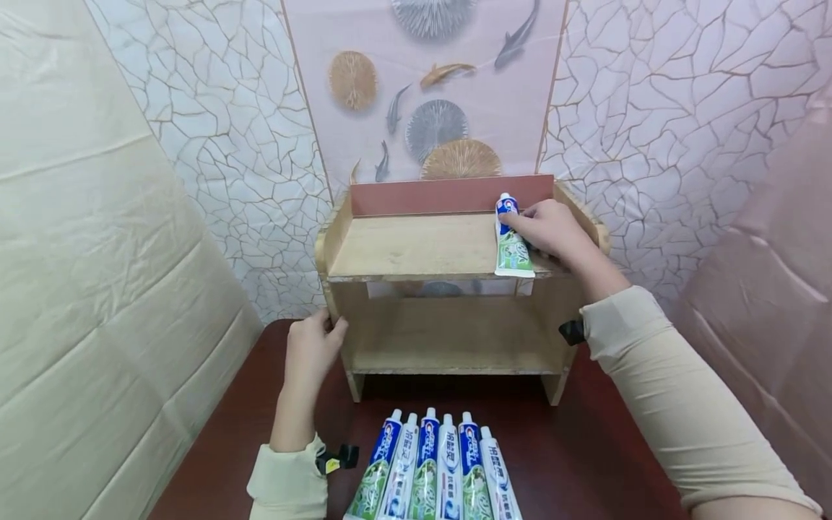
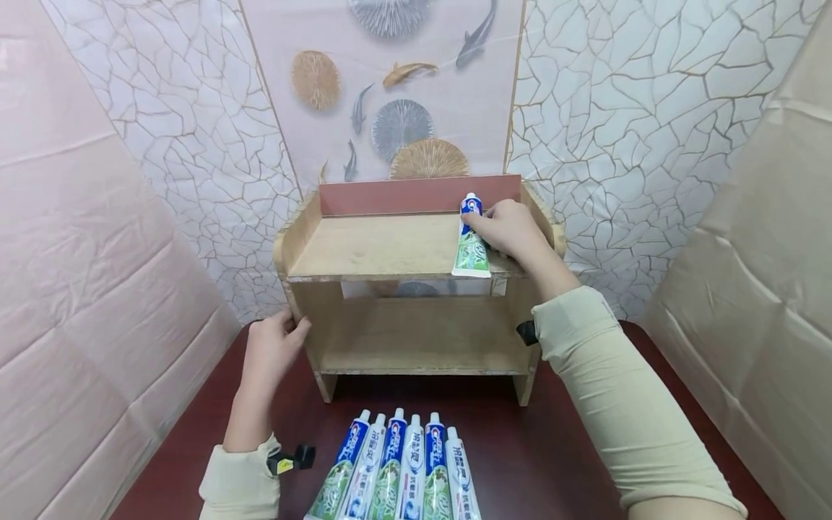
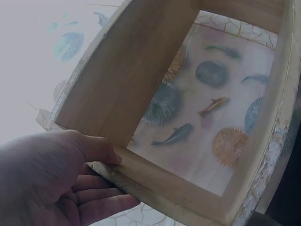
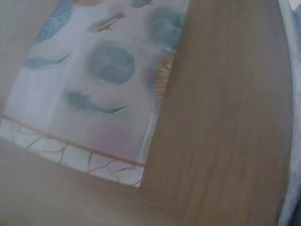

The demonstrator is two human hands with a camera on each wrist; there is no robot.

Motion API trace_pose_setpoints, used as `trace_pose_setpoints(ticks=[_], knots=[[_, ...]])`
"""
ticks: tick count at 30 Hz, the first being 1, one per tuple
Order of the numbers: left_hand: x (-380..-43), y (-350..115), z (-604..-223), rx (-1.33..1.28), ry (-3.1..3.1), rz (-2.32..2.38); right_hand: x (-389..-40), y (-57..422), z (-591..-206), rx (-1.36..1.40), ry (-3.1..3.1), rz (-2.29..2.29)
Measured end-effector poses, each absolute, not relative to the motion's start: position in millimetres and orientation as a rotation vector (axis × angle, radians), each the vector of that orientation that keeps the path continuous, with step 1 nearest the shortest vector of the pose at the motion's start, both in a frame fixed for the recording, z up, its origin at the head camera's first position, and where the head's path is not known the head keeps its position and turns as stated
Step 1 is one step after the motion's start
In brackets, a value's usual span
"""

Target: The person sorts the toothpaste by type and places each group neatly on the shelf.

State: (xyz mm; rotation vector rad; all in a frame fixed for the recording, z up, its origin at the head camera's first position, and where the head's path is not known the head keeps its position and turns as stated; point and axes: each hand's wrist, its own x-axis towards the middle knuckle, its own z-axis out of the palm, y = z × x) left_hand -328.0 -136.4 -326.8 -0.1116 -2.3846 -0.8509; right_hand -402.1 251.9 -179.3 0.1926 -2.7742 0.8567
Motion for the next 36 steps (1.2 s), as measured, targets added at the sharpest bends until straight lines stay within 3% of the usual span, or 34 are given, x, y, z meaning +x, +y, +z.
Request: trace_pose_setpoints(ticks=[15, 36], knots=[[-349.9, -140.7, -319.3, -0.231, -2.346, -0.85, -409.5, 248.3, -167.0, 0.055, -2.661, 0.808], [-331.6, -136.6, -341.1, -0.21, -2.366, -0.871, -412.4, 251.8, -191.3, 0.035, -2.648, 0.795]])
